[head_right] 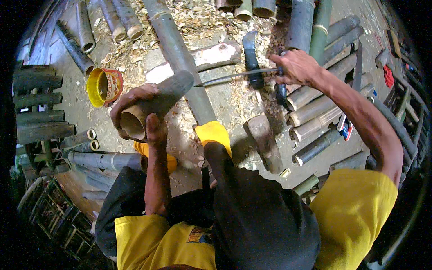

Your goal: The person measures a bamboo pole with a tape measure, cuts a notch into it using a machete, and carves a hole into a pole using a small tool by hand.

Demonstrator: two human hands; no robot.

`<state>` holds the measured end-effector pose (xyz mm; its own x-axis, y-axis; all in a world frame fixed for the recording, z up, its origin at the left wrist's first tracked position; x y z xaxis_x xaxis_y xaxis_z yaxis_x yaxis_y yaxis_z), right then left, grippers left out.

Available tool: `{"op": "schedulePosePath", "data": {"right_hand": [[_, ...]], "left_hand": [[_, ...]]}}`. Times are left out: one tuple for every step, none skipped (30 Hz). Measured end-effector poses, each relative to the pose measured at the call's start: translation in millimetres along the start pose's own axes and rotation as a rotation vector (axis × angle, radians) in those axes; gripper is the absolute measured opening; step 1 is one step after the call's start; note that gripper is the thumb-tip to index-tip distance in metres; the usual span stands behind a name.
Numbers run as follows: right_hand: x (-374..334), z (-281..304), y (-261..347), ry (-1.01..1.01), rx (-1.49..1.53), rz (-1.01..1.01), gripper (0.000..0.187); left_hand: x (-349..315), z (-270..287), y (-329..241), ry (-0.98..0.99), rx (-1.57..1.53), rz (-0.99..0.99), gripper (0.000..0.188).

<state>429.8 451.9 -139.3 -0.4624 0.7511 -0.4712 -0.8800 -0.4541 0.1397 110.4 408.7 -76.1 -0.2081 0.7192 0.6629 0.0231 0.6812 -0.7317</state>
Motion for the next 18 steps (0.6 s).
{"op": "schedulePosePath", "data": {"right_hand": [[-7, 6, -9, -0.001, -0.014, -0.025, 0.037], [-16, 7, -13, 0.009, -0.023, -0.048, 0.038], [-22, 7, -21, -0.001, -0.051, -0.073, 0.04], [-29, 10, -25, -0.01, -0.088, -0.08, 0.042], [-37, 6, -24, 0.003, -0.064, -0.164, 0.045], [-48, 11, -17, -0.01, -0.048, -0.233, 0.048], [-53, -3, -11, -0.187, 0.123, -0.237, 0.044], [-57, -8, 8, -0.143, 0.429, -0.371, 0.043], [-71, -34, 3, -0.324, 0.408, -0.331, 0.044], [-82, -43, 14, -0.411, 0.467, -0.358, 0.042], [-88, -54, 25, -0.374, 0.659, -0.38, 0.041], [-99, -80, 23, -0.381, 0.693, -0.381, 0.039], [-98, -85, 43, -0.467, 0.762, -0.457, 0.038], [-98, -105, 52, -0.486, 0.828, -0.475, 0.038], [-97, -127, 60, -0.501, 0.903, -0.49, 0.037], [-93, -156, 53, -0.457, 0.964, -0.477, 0.037], [-84, -135, 77, -0.414, 1.042, -0.525, 0.038], [-83, -133, 86, -0.427, 1.113, -0.544, 0.038]], "left_hand": [[0, -2, -1, 0.001, 0.026, -0.007, 0.043], [-4, 0, 4, -0.014, 0.04, 0.067, 0.041], [-8, 0, 13, -0.04, 0.051, 0.124, 0.04], [-12, 3, 20, -0.08, 0.073, 0.177, 0.038], [-22, 5, 32, -0.128, 0.102, 0.238, 0.037], [-19, 13, 39, -0.185, 0.137, 0.269, 0.035], [-14, 31, 40, -0.237, 0.227, 0.288, 0.034], [7, 50, 27, -0.32, 0.252, 0.373, 0.033], [30, 60, 15, -0.401, 0.238, 0.458, 0.032], [36, 77, 29, -0.441, 0.279, 0.502, 0.033], [44, 89, 30, -0.448, 0.296, 0.577, 0.035], [39, 106, 45, -0.479, 0.404, 0.632, 0.041], [29, 117, 57, -0.525, 0.485, 0.65, 0.049], [9, 138, 76, -0.557, 0.517, 0.709, 0.058], [-10, 153, 89, -0.508, 0.518, 0.824, 0.062], [-21, 159, 99, -0.444, 0.498, 0.943, 0.066], [-30, 163, 97, -0.403, 0.57, 0.956, 0.069], [-35, 160, 92, -0.355, 0.632, 0.964, 0.072]]}}
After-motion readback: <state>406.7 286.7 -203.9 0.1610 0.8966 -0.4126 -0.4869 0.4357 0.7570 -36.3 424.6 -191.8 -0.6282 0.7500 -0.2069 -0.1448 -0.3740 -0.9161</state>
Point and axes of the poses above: each hand's wrist, its own x-axis towards the middle knuckle, its own z-axis out of the back of the hand, y = z × x, the point moved 5 cm from there along x, towards the middle knuckle, and after that the axes turned 3 degrees about -z, right-handed, at the moved point
